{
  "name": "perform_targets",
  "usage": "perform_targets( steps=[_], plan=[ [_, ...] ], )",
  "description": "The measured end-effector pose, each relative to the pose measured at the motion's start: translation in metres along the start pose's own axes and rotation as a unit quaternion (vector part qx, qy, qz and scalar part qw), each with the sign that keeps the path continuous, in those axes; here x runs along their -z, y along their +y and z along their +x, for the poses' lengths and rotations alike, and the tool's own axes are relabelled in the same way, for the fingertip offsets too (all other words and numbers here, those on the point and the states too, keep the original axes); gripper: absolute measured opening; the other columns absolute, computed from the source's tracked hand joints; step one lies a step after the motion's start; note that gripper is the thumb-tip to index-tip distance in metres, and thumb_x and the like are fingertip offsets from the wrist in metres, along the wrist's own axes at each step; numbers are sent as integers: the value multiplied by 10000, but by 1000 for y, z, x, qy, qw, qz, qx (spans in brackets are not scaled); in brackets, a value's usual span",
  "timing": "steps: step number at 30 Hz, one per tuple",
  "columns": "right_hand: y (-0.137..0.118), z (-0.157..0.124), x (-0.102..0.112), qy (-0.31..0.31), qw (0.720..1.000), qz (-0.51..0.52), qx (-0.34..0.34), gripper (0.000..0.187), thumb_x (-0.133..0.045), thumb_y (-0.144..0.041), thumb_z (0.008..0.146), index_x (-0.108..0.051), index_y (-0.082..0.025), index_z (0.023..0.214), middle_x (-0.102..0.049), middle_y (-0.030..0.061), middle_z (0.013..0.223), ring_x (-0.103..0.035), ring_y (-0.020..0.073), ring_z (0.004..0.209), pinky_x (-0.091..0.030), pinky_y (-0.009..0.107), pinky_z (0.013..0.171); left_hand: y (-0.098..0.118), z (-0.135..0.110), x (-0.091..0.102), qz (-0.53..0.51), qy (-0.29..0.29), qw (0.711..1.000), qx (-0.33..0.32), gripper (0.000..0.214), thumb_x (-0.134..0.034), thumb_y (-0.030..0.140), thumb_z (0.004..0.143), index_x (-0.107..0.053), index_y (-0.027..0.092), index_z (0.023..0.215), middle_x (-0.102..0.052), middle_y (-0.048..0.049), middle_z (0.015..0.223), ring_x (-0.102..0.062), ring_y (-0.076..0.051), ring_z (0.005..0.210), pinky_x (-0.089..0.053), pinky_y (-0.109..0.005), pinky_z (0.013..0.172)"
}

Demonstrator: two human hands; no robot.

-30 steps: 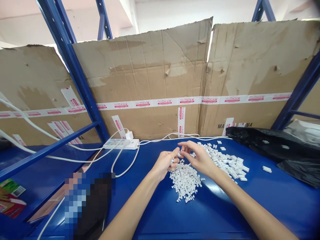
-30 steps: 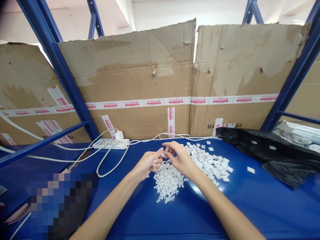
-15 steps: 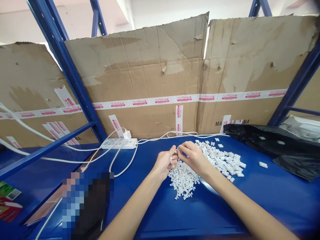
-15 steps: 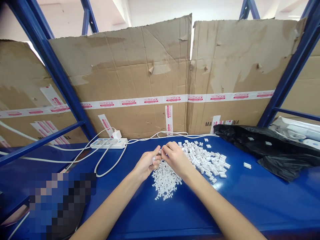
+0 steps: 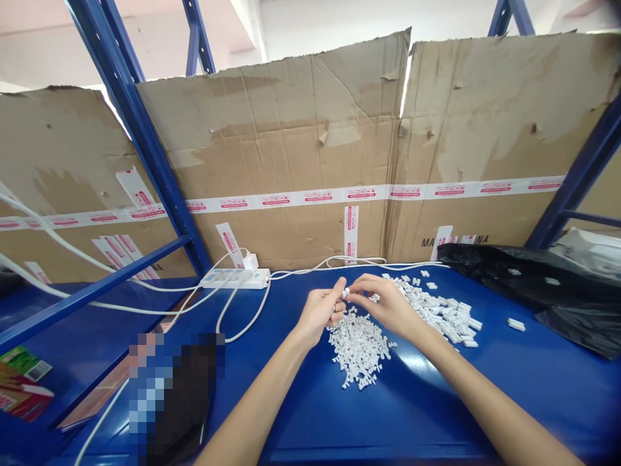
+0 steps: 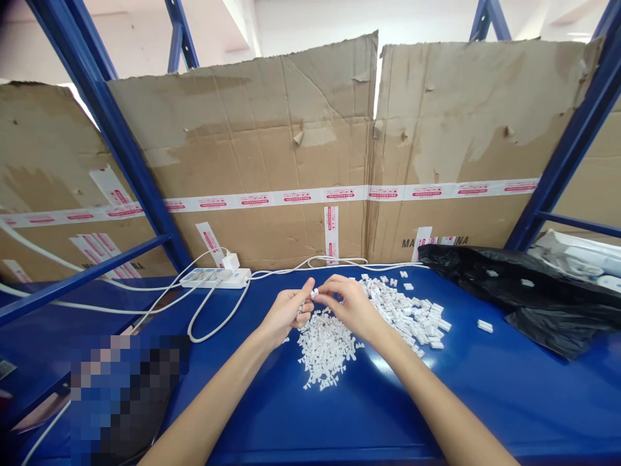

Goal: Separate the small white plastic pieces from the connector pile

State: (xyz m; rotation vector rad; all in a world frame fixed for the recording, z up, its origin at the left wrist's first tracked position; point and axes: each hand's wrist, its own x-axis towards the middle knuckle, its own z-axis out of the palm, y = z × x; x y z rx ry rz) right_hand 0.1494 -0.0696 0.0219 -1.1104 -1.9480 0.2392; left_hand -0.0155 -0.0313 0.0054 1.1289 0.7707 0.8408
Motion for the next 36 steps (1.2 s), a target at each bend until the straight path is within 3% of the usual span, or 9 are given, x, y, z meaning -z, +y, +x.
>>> perform_targets(
  steps=[3, 6, 8, 12, 15, 18, 27, 32, 36],
  plan=[
    [16, -2, 7, 75, 992, -84, -50, 186, -546, -245, 900, -685, -194, 788, -665, 54, 811, -612, 188, 752, -471, 339, 725, 2, -1, 1, 2, 19, 1000, -8, 665, -653, 710, 701, -672, 59, 832, -359, 57, 561, -283, -14, 408, -89, -193, 416],
    [36, -6, 16, 144, 938, -262, -177, 132, -608, -247, 818, -671, -159, 744, -647, 114, 817, -603, 274, 812, -437, 422, 740, 4, -2, 2, -39, 16, 999, 4, 677, -617, 697, 750, -667, 46, 928, -396, 42, 590, -311, -20, 421, -106, -187, 415],
    [40, -7, 18, 168, 917, -296, -206, 158, -657, -303, 786, -677, -148, 809, -638, 135, 841, -591, 310, 853, -427, 446, 744, 3, -2, 1, -54, 8, 998, 10, 662, -603, 672, 782, -648, 50, 1004, -417, 38, 600, -328, -26, 421, -113, -181, 410],
    [16, -4, 2, 94, 990, -75, -75, 179, -586, -347, 887, -671, -191, 904, -629, 61, 828, -595, 201, 766, -467, 345, 704, -4, 2, -5, -34, 40, 998, -28, 663, -554, 661, 823, -585, 79, 1137, -433, 47, 566, -348, -51, 395, -137, -178, 390],
    [-3, -4, -18, 25, 999, 15, 30, 134, -595, -299, 905, -687, -229, 973, -621, 54, 936, -607, 189, 889, -494, 342, 791, -9, 5, -6, -8, 68, 997, -40, 693, -530, 694, 816, -566, 99, 1168, -474, 34, 579, -363, -56, 385, -166, -173, 378],
    [-5, -8, -32, 8, 997, 23, 76, 161, -597, -228, 908, -681, -237, 1045, -604, 64, 987, -582, 209, 1033, -483, 382, 894, -11, 6, -5, 8, 90, 995, -29, 713, -504, 726, 806, -578, 108, 1152, -473, 34, 577, -352, -50, 385, -192, -164, 377],
    [-3, -12, -30, -32, 998, 1, 58, 113, -620, -167, 888, -652, -219, 983, -661, 38, 886, -585, 198, 912, -481, 351, 815, -15, 9, -3, 59, 138, 988, -46, 649, -471, 712, 832, -642, 120, 1038, -498, 17, 545, -403, -79, 380, -237, -186, 366],
    [-5, -12, -34, -2, 1000, 4, -11, 91, -643, -143, 830, -619, -208, 889, -645, -1, 775, -604, 167, 763, -471, 315, 730, -14, 9, -5, 95, 128, 985, -59, 641, -466, 733, 816, -648, 120, 872, -516, -2, 543, -417, -87, 383, -252, -196, 364],
    [-4, -9, -31, 38, 998, 28, -33, 85, -639, -172, 829, -656, -213, 902, -687, 6, 810, -608, 150, 707, -476, 299, 690, -12, 9, -5, 35, 99, 993, -46, 600, -556, 726, 764, -585, 126, 780, -481, 16, 534, -370, -61, 377, -191, -183, 370]
  ],
)
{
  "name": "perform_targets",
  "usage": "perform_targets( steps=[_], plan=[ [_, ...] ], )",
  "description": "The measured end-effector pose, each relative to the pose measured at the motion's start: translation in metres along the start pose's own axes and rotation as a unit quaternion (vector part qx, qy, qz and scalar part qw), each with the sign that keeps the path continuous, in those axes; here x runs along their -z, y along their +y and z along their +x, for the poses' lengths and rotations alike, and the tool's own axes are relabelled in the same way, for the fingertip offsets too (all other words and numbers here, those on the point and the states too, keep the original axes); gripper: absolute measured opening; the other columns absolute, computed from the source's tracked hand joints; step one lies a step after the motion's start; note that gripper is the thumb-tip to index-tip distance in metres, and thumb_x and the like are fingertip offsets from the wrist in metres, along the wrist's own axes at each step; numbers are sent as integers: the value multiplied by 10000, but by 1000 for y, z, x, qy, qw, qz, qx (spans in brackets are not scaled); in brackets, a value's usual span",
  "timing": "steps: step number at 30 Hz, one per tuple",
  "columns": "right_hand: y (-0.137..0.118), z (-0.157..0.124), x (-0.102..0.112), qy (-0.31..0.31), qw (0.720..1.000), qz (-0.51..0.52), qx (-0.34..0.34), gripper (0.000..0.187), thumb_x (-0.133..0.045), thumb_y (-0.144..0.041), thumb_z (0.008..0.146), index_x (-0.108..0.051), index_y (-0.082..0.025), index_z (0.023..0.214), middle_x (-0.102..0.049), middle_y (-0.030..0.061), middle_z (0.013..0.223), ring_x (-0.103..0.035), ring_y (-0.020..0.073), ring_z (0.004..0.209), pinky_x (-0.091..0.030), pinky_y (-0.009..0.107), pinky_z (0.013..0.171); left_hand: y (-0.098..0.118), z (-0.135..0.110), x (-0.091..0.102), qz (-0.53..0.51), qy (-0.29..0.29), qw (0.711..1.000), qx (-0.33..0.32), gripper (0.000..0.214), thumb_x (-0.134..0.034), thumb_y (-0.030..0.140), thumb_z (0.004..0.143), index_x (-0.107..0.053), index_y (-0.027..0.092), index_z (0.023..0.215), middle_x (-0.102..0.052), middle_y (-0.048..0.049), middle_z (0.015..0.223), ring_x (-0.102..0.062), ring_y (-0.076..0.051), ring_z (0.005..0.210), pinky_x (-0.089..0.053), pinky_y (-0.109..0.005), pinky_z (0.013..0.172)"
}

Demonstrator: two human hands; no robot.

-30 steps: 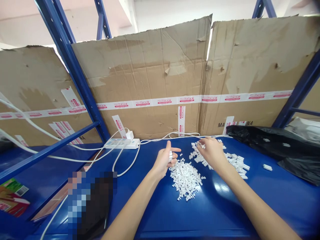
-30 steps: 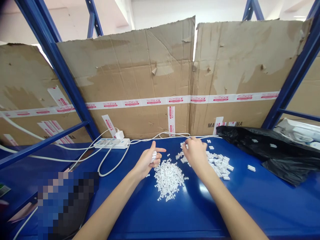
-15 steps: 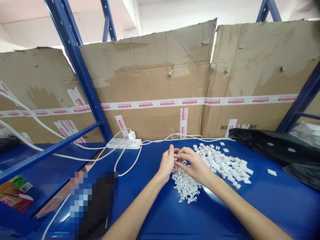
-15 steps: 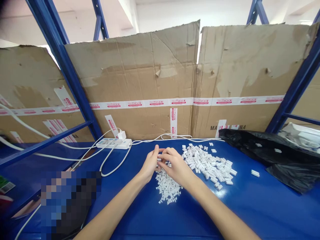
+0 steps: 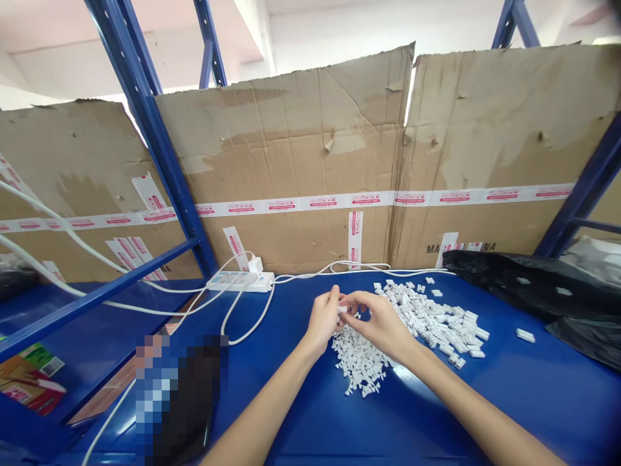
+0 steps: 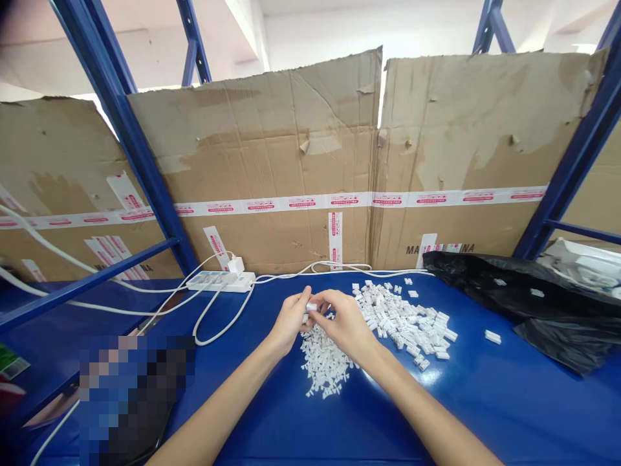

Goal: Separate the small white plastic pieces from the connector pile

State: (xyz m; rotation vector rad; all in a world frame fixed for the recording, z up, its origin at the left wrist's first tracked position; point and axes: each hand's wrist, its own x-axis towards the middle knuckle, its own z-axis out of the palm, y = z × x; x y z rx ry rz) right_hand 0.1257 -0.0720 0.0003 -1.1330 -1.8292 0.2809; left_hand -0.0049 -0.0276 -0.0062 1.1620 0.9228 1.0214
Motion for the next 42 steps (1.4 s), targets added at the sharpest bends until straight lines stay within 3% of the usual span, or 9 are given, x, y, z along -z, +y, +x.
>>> perform_targets(
  steps=[5, 8, 13, 19, 23, 29, 33, 38, 42],
  plan=[
    [0, 4, 9, 105, 994, -17, 30, 94, -620, -159, 849, -675, -200, 912, -684, 43, 878, -620, 166, 762, -501, 320, 723, 3, -2, 2, -61, -49, 995, 56, 601, -640, 704, 711, -570, 111, 775, -434, 40, 549, -346, -36, 397, -121, -177, 395],
    [3, 4, 7, 125, 991, -8, 42, 91, -613, -134, 843, -661, -196, 888, -660, 47, 881, -613, 163, 741, -508, 318, 703, 5, -5, 0, -71, -83, 993, 37, 594, -675, 698, 681, -554, 123, 769, -394, 61, 560, -331, -27, 412, -106, -176, 406],
    [5, 3, 3, 99, 994, 18, 48, 64, -632, -153, 846, -664, -199, 875, -633, 51, 912, -611, 162, 762, -518, 321, 714, 7, -7, 1, -94, -108, 989, 26, 561, -762, 629, 636, -535, 132, 767, -365, 78, 578, -284, -10, 436, -106, -180, 419],
    [6, 5, 8, 78, 994, 74, 1, 49, -658, -243, 853, -690, -207, 851, -652, 45, 888, -607, 162, 749, -522, 319, 692, 9, -6, 6, -90, -106, 990, 15, 551, -794, 597, 620, -551, 124, 766, -343, 86, 563, -257, -5, 435, -91, -190, 419],
    [10, 5, 8, 52, 991, 120, -13, 263, -666, -224, 841, -650, -221, 1103, -674, 25, 863, -627, 159, 742, -538, 327, 718, 8, -5, 9, -95, -137, 985, 36, 547, -810, 578, 612, -517, 136, 747, -348, 87, 574, -252, 2, 440, -81, -187, 423],
    [8, 3, 6, 52, 996, 44, 53, 257, -571, -166, 897, -637, -231, 1137, -626, 18, 824, -585, 150, 721, -513, 317, 709, 10, -3, 12, -95, -175, 976, 84, 517, -804, 552, 642, -505, 143, 746, -334, 93, 566, -232, 0, 441, -90, -180, 426],
    [5, 3, 6, 47, 997, 38, 54, 259, -554, -168, 909, -657, -235, 1137, -607, 27, 832, -572, 156, 730, -501, 322, 708, 13, -1, 17, -83, -179, 976, 90, 469, -783, 515, 697, -522, 129, 749, -326, 89, 564, -229, -1, 449, -101, -176, 428],
    [3, 6, 17, -43, 990, 133, -20, 170, -616, -275, 894, -736, -230, 1007, -658, 49, 891, -610, 177, 834, -514, 347, 771, 18, 0, 21, -90, -187, 968, 141, 388, -810, 389, 706, -532, 130, 785, -284, 105, 546, -201, 1, 431, -79, -156, 416],
    [5, 8, 28, -117, 958, 251, -79, 224, -672, -351, 849, -752, -211, 1004, -693, 67, 1004, -640, 186, 899, -522, 360, 824, 24, -2, 23, -96, -202, 956, 188, 265, -741, 293, 793, -533, 131, 817, -269, 108, 535, -187, -1, 416, -76, -139, 405]
  ],
)
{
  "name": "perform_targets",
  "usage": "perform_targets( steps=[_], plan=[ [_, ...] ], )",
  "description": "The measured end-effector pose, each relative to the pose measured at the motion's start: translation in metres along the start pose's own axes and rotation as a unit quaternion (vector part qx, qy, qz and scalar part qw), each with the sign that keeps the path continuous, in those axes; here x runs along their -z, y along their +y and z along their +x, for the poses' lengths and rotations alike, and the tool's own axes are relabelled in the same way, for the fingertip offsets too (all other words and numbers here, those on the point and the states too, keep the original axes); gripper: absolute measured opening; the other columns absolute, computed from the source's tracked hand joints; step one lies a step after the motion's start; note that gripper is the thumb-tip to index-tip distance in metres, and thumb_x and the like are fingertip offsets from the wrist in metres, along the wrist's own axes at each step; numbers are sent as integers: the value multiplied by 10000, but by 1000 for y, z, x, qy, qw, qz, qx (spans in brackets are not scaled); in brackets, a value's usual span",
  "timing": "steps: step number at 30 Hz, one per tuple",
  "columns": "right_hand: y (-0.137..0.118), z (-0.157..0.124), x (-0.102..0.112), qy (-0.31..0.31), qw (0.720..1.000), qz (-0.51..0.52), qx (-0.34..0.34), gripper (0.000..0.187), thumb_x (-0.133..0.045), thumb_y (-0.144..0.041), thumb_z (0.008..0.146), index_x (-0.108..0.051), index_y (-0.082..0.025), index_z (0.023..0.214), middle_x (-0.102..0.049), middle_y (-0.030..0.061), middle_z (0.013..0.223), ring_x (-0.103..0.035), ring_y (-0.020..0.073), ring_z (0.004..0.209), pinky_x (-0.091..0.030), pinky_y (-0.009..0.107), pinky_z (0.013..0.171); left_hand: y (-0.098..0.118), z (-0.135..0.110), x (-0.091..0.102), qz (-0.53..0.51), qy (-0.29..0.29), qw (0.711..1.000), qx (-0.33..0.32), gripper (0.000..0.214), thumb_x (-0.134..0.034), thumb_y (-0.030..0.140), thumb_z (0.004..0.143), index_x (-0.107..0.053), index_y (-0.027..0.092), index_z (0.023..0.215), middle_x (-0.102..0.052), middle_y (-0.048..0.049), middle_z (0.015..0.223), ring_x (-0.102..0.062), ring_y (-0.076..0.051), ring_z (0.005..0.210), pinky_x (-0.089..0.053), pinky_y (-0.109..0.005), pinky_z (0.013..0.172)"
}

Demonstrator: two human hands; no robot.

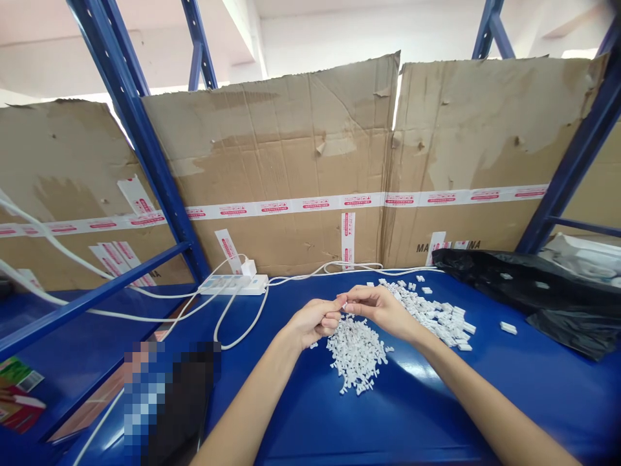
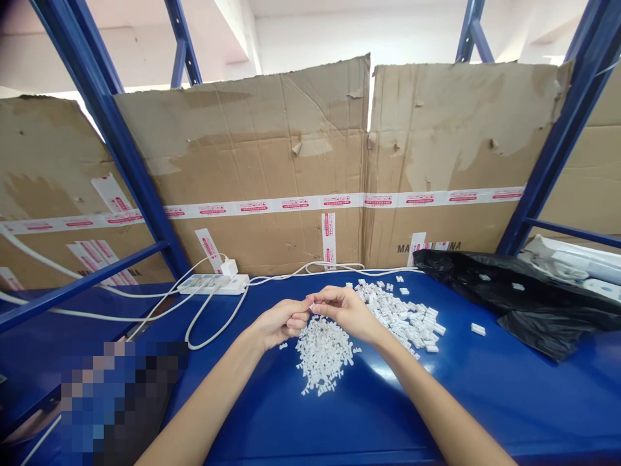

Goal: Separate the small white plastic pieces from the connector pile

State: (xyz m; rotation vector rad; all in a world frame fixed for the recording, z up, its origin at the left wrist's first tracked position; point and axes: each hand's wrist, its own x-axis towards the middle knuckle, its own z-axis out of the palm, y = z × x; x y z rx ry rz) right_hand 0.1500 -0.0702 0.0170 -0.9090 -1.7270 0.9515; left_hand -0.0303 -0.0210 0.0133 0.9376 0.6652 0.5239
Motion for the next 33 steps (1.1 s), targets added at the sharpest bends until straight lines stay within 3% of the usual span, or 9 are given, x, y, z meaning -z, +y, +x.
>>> perform_targets(
  steps=[3, 7, 14, 19, 22, 25, 28, 29, 33],
  plan=[
    [-2, 0, 4, -20, 999, 27, -29, 240, -680, -375, 839, -760, -212, 996, -718, 58, 982, -639, 166, 835, -518, 345, 800, 3, -3, 0, 1, -18, 1000, 23, 215, -714, 252, 817, -542, 123, 818, -257, 111, 526, -182, -1, 415, -86, -133, 403],
    [-4, -2, 4, -11, 1000, -16, -18, 228, -662, -384, 851, -766, -216, 966, -696, 50, 936, -628, 158, 806, -509, 318, 747, 3, -5, 4, 19, -28, 999, 26, 258, -755, 282, 782, -571, 112, 840, -286, 104, 538, -203, 5, 425, -100, -126, 408],
    [-3, -3, -3, 19, 968, -235, 90, 225, -553, -291, 914, -739, -201, 826, -612, 30, 770, -538, 127, 658, -444, 267, 592, -3, -1, 4, 37, 17, 999, 12, 345, -805, 327, 721, -533, 117, 710, -308, 95, 536, -221, 11, 425, -88, -138, 404],
    [5, 0, -8, 99, 941, -290, 144, 238, -519, -234, 912, -704, -195, 767, -623, 40, 779, -546, 137, 688, -450, 275, 615, -5, 3, -2, -4, 65, 998, -16, 285, -789, 278, 739, -559, 110, 725, -309, 94, 531, -221, 9, 414, -88, -132, 378],
    [6, 0, -7, 128, 941, -293, 109, 200, -547, -215, 879, -714, -197, 771, -629, 30, 740, -547, 132, 638, -451, 280, 605, -2, 3, 1, -14, 117, 991, -63, 332, -816, 338, 703, -592, 96, 747, -316, 92, 534, -224, 11, 417, -90, -130, 373],
    [6, -1, -5, 78, 954, -286, 47, 103, -670, -268, 806, -736, -199, 843, -647, 27, 779, -585, 139, 659, -480, 284, 626, 1, 2, 6, 4, 147, 984, -103, 452, -844, 443, 635, -622, 82, 792, -318, 95, 541, -225, 13, 423, -95, -135, 383],
    [6, -1, -7, 75, 956, -281, 47, 328, -743, -351, 771, -711, -205, 1063, -659, 55, 925, -619, 170, 798, -506, 317, 730, -1, 1, 5, 56, 130, 985, -97, 524, -835, 526, 604, -611, 86, 780, -320, 93, 542, -227, 9, 424, -85, -154, 400],
    [5, -1, -8, 81, 956, -276, 57, 311, -725, -363, 798, -709, -205, 1065, -661, 60, 940, -620, 173, 820, -503, 320, 742, -4, 1, 2, 72, 117, 986, -93, 533, -824, 549, 607, -599, 92, 763, -318, 91, 543, -229, 7, 424, -81, -163, 405],
    [4, 1, -11, 81, 956, -269, 90, 185, -632, -348, 884, -715, -198, 814, -671, 47, 851, -617, 166, 774, -479, 300, 681, -11, 2, -8, 106, 80, 987, -93, 554, -759, 628, 643, -549, 120, 714, -304, 89, 552, -240, -6, 427, -80, -188, 419]
  ],
)
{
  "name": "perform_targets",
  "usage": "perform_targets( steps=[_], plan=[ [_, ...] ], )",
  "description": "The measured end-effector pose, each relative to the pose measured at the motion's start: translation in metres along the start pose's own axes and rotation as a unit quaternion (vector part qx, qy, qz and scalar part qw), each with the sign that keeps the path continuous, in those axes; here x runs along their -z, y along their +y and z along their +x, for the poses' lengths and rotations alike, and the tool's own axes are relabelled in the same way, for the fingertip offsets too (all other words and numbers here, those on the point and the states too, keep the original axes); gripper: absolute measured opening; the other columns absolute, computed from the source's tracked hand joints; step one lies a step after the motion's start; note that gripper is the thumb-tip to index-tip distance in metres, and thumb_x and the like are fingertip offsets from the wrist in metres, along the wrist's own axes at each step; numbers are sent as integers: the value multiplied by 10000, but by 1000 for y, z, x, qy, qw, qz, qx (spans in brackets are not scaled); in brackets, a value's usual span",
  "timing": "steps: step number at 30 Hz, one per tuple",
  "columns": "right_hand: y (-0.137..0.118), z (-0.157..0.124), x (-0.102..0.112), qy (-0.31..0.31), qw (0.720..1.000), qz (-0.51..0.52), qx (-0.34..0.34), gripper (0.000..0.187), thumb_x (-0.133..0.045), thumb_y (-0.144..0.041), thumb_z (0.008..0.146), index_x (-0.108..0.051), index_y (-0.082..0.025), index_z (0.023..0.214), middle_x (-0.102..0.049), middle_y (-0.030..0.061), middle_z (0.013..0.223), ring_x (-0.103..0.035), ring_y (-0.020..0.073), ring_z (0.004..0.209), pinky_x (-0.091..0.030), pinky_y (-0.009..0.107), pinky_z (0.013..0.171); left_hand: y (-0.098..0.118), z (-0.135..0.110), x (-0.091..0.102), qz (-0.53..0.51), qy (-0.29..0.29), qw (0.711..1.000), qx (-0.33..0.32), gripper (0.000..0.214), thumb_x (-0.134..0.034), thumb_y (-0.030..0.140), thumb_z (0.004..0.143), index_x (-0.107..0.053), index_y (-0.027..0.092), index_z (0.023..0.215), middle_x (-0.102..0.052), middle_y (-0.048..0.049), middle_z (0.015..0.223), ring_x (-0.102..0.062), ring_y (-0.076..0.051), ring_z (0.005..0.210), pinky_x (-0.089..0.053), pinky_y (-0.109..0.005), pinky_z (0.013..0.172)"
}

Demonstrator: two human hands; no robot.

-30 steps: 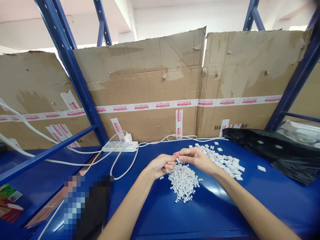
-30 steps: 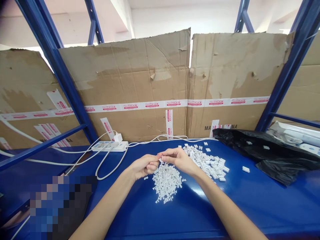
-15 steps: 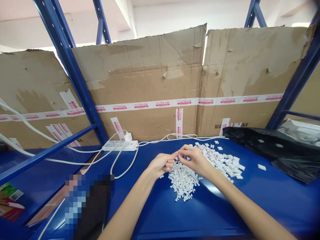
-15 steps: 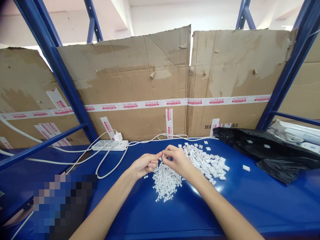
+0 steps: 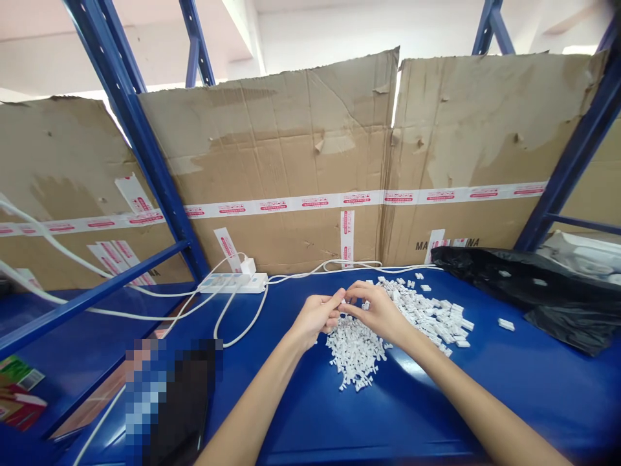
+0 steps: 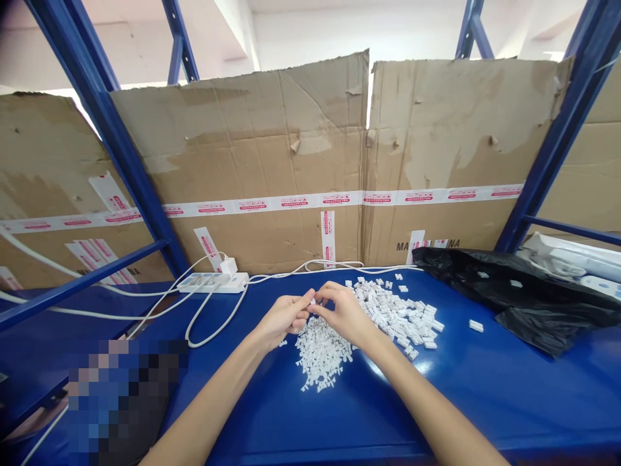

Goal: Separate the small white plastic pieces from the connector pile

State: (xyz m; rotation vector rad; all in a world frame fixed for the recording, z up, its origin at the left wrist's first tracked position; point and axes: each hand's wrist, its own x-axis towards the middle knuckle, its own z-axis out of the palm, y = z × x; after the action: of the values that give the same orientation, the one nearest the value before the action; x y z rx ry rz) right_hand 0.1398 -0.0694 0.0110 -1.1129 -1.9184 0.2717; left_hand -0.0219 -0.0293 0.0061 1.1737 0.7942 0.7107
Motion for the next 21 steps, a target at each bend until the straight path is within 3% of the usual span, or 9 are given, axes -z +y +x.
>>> perform_targets(
  steps=[3, 5, 7, 9, 11, 14, 17, 21],
  plan=[
    [14, 0, 7, 38, 998, -49, -27, 180, -627, -331, 877, -696, -185, 797, -659, 45, 800, -609, 169, 719, -475, 310, 669, -1, 1, -1, -22, 14, 1000, 7, 598, -656, 699, 708, -581, 112, 795, -326, 79, 557, -260, -19, 426, -81, -189, 422],
    [31, -2, 15, 100, 983, -141, -66, 174, -636, -335, 861, -689, -177, 813, -651, 64, 800, -606, 199, 735, -474, 349, 702, -1, 2, 1, -60, 4, 998, 12, 645, -572, 730, 758, -609, 98, 880, -348, 67, 568, -271, -23, 424, -87, -183, 417],
    [45, -3, 24, 171, 950, -240, -101, 216, -681, -368, 821, -693, -172, 911, -651, 106, 863, -604, 259, 827, -466, 408, 754, -1, 3, 4, -102, -21, 994, 20, 674, -510, 741, 794, -620, 88, 918, -354, 59, 575, -276, -23, 421, -98, -177, 408],
    [48, -3, 29, 202, 940, -256, -95, 334, -701, -400, 807, -674, -173, 1050, -647, 132, 930, -595, 293, 897, -462, 440, 792, -2, 5, 4, -132, -38, 990, 34, 693, -454, 751, 817, -619, 85, 911, -348, 59, 565, -274, -24, 412, -101, -172, 399],
    [37, -2, 26, 167, 968, -181, -48, 311, -662, -404, 849, -669, -192, 1077, -643, 112, 947, -600, 259, 876, -475, 409, 790, -4, 6, 1, -146, -45, 987, 49, 703, -397, 769, 827, -605, 98, 870, -340, 61, 543, -269, -28, 396, -90, -171, 391],
    [7, -1, 7, 71, 997, -37, 18, 159, -608, -347, 903, -703, -220, 919, -636, 55, 897, -598, 180, 774, -484, 318, 702, -6, 6, -6, -156, -41, 985, 61, 695, -366, 816, 793, -532, 142, 753, -342, 61, 512, -278, -36, 378, -75, -173, 388],
    [-12, -3, -15, 74, 997, -8, 21, 84, -626, -250, 888, -693, -217, 851, -624, 37, 858, -594, 176, 799, -478, 313, 719, -9, 5, -12, -126, -3, 992, 26, 710, -349, 870, 737, -461, 171, 682, -356, 55, 486, -304, -45, 369, -93, -175, 389],
    [-12, -7, -27, 85, 996, -7, -11, 84, -640, -136, 835, -677, -212, 840, -629, 31, 851, -582, 174, 779, -474, 313, 704, -16, 5, -18, -21, 67, 997, -21, 760, -275, 910, 706, -485, 180, 707, -398, 36, 487, -337, -69, 355, -130, -184, 372]
  ],
)
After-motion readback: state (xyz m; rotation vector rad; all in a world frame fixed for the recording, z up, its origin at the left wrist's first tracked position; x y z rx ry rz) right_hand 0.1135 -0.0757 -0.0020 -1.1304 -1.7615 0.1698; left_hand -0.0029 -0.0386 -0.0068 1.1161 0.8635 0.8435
